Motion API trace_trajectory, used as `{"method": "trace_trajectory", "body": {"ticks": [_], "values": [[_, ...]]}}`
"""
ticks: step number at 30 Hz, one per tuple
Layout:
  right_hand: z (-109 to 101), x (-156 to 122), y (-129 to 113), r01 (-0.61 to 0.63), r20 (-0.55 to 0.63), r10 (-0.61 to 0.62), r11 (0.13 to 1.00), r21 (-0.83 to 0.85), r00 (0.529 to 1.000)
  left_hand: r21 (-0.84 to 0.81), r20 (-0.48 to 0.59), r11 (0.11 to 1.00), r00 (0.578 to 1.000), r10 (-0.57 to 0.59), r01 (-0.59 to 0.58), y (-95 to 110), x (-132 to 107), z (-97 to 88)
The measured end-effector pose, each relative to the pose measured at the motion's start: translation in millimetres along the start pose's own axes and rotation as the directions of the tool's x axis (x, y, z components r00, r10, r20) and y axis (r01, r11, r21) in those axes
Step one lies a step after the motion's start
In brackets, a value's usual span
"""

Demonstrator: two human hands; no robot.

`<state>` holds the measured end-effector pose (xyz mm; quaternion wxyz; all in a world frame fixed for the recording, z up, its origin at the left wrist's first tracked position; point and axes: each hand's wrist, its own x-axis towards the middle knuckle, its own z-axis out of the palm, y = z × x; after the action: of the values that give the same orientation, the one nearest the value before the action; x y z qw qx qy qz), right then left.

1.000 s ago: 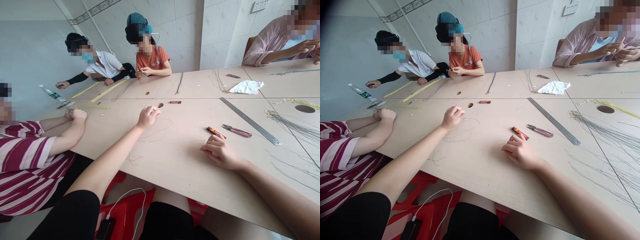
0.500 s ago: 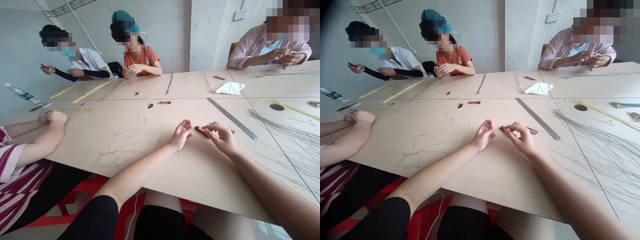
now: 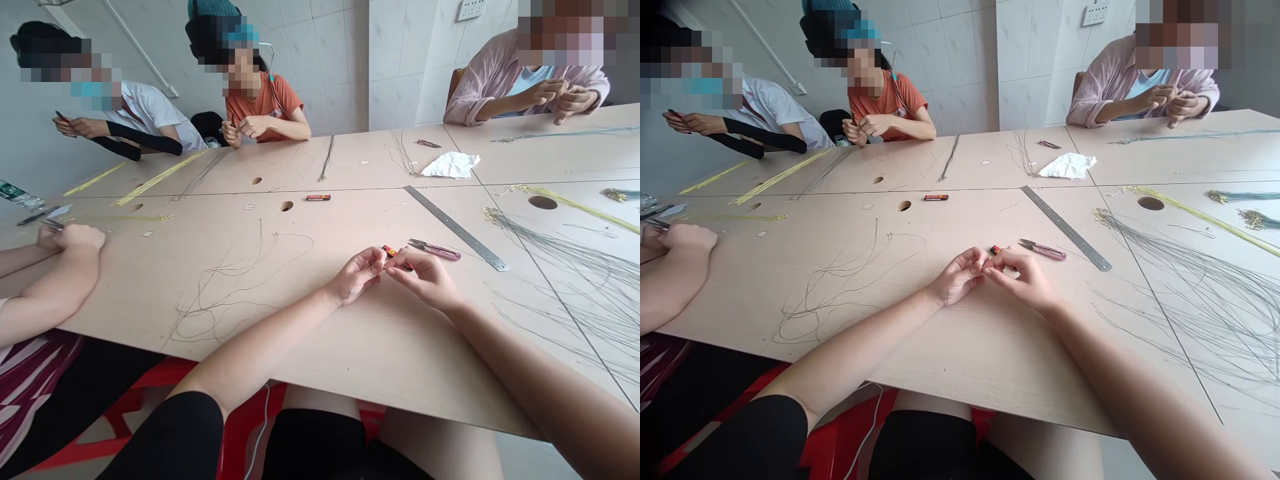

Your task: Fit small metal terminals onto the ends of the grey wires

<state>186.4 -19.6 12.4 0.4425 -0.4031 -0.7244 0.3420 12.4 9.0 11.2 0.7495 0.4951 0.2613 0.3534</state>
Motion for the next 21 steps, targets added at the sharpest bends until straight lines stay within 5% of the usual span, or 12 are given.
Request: {"method": "trace_trajectory", "body": {"ticks": [6,12,16,21], "values": [[1,-1,0,0.009,-0.024,-0.008,1.000,0.017,1.000,0.008,0.034,1.000,0.999,-0.007,0.007,-1,-1,-0.7],[1,-1,-4,-0.018,-0.118,0.014,0.999,-0.036,0.993,-0.080,-0.086,0.994,0.994,0.068,-0.075,1,1,-10.8],[3,-1,-3,-0.059,-0.207,0.049,0.997,-0.044,0.977,0.188,-0.045,0.979,0.995,0.086,-0.077,12,-6,-11.9],[5,-2,-1,-0.090,-0.284,0.070,0.994,-0.059,0.956,0.416,-0.143,0.904,0.974,0.175,-0.101,13,-12,-3.2]]}}
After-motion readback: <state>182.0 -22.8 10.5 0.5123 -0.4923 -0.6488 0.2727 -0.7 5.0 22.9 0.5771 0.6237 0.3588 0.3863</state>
